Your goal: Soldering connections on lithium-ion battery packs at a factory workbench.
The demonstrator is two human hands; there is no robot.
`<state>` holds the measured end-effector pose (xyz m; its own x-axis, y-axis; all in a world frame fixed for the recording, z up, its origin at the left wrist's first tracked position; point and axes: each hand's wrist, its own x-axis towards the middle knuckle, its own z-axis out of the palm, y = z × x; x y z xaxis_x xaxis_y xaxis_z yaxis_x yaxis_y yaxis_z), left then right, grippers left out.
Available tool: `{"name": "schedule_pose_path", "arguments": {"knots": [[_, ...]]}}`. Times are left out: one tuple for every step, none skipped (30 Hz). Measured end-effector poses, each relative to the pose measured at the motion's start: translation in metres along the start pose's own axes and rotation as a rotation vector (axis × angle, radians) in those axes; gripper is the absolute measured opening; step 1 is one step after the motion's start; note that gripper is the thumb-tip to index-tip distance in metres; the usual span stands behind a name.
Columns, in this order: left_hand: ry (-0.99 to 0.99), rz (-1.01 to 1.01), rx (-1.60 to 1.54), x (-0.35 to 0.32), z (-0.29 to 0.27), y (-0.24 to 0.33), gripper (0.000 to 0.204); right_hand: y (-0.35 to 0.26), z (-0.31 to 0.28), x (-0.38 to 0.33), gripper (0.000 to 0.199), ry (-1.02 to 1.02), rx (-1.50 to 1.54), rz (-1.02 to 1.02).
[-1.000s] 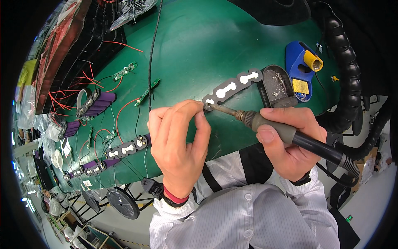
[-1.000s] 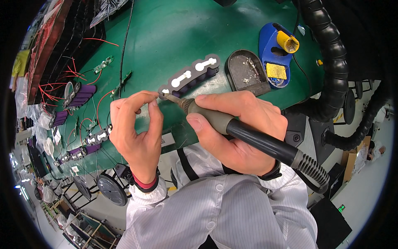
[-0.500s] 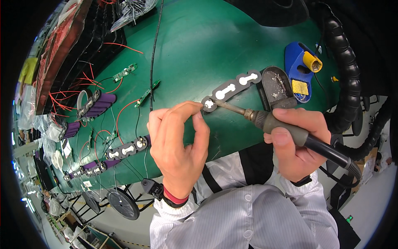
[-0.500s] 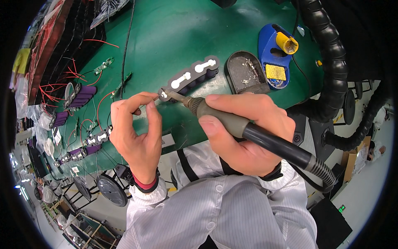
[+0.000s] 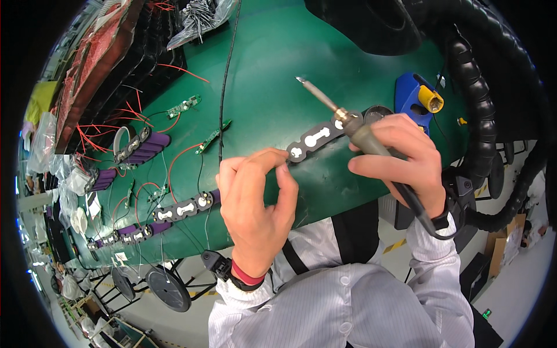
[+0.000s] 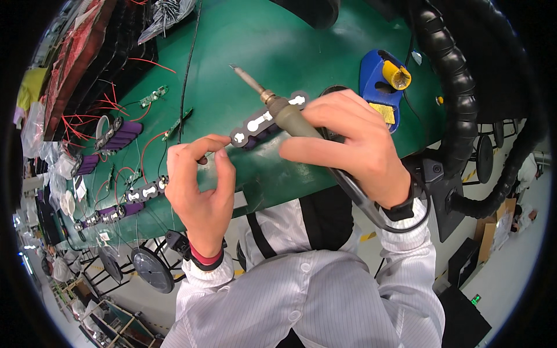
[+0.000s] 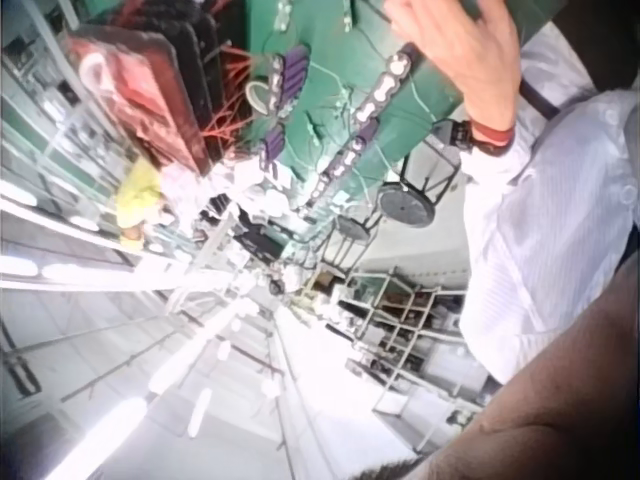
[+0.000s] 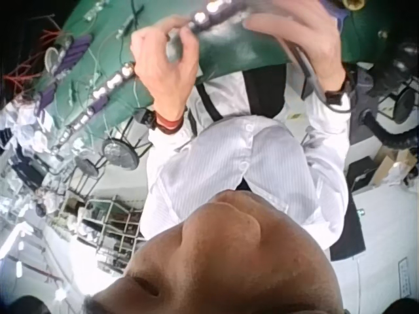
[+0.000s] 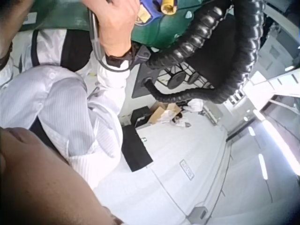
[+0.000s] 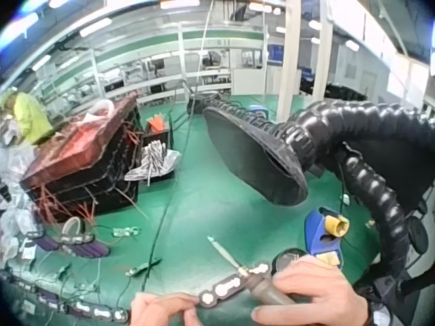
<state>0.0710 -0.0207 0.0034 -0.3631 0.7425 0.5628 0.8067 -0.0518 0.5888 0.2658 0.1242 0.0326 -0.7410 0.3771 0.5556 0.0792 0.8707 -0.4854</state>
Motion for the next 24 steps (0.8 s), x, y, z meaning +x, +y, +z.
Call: {"name": "schedule_pose_path", "arguments": {"knots": [[-0.003,-0.002,-0.006,-0.001,0.000,-0.001,0.021,0.003,0.001,0.003,0.023,-0.028,-0.040,-0.035],[0.006,-0.002,-0.002,-0.002,-0.001,-0.002,0.021,0.006,0.003,0.006,0.024,-0.056,-0.076,-0.073],[-0.007,-0.012,-0.014,-0.004,-0.001,-0.003,0.026,0.010,0.005,0.009,0.025,-0.084,-0.111,-0.110],[-0.020,-0.023,-0.026,-0.005,-0.002,-0.004,0.031,0.015,0.008,0.011,0.026,-0.110,-0.118,-0.121],[-0.013,-0.021,-0.026,-0.005,-0.003,-0.003,0.031,0.017,0.010,0.014,0.026,-0.110,-0.122,-0.127],[-0.020,-0.021,-0.032,-0.004,-0.004,-0.002,0.029,0.017,0.013,0.017,0.027,-0.137,-0.104,-0.101],[-0.027,-0.021,-0.038,-0.004,-0.004,-0.001,0.028,0.018,0.014,0.019,0.028,-0.164,-0.086,-0.073],[-0.020,-0.020,-0.037,-0.003,-0.005,-0.001,0.028,0.021,0.015,0.020,0.032,-0.184,-0.048,-0.068],[0.003,-0.004,-0.033,-0.002,-0.005,-0.001,0.024,0.021,0.017,0.020,0.032,-0.184,-0.050,-0.073],[0.025,0.012,-0.029,-0.002,-0.006,-0.001,0.021,0.020,0.019,0.019,0.033,-0.164,-0.005,-0.024],[0.029,0.014,-0.029,-0.003,-0.006,-0.001,0.021,0.019,0.022,0.019,0.033,-0.144,0.040,0.027],[0.049,-0.004,-0.054,-0.004,-0.006,-0.002,0.020,0.020,0.025,0.017,0.033,-0.143,0.037,0.024],[0.069,-0.023,-0.080,-0.005,-0.006,-0.002,0.020,0.020,0.028,0.016,0.033,-0.084,-0.004,-0.007],[0.071,-0.021,-0.083,-0.005,-0.007,0.000,0.020,0.020,0.029,0.015,0.033,-0.025,-0.045,-0.037],[0.068,-0.056,-0.092,-0.005,-0.008,0.002,0.020,0.017,0.031,0.013,0.033,-0.025,-0.050,-0.037],[0.064,-0.091,-0.101,-0.005,-0.009,0.004,0.019,0.013,0.033,0.011,0.032,0.023,-0.076,-0.024],[0.064,-0.089,-0.104,-0.006,-0.008,0.004,0.019,0.009,0.036,0.008,0.032,0.070,-0.101,-0.010],[0.044,-0.089,-0.119,-0.007,-0.007,0.003,0.018,0.003,0.039,0.007,0.033,0.099,-0.129,0.013],[0.023,-0.088,-0.135,-0.008,-0.006,0.002,0.018,-0.002,0.046,0.002,0.036,0.139,-0.161,0.029],[0.020,-0.082,-0.148,-0.007,-0.002,0.003,0.018,-0.008,0.054,-0.002,0.037,0.203,-0.225,0.089],[0.006,-0.039,-0.176,-0.006,0.000,0.003,0.017,-0.016,0.062,-0.004,0.038,0.268,-0.277,0.143],[-0.008,0.004,-0.205,-0.005,0.002,0.004,0.016,-0.027,0.063,-0.004,0.037,0.250,-0.242,0.223],[-0.008,0.006,-0.207,-0.005,0.006,0.004,0.016,-0.031,0.066,-0.005,0.037,0.252,-0.245,0.223],[-0.019,-0.005,-0.241,-0.004,0.009,0.005,0.016,-0.034,0.070,-0.005,0.038,0.290,-0.232,0.250]]}}
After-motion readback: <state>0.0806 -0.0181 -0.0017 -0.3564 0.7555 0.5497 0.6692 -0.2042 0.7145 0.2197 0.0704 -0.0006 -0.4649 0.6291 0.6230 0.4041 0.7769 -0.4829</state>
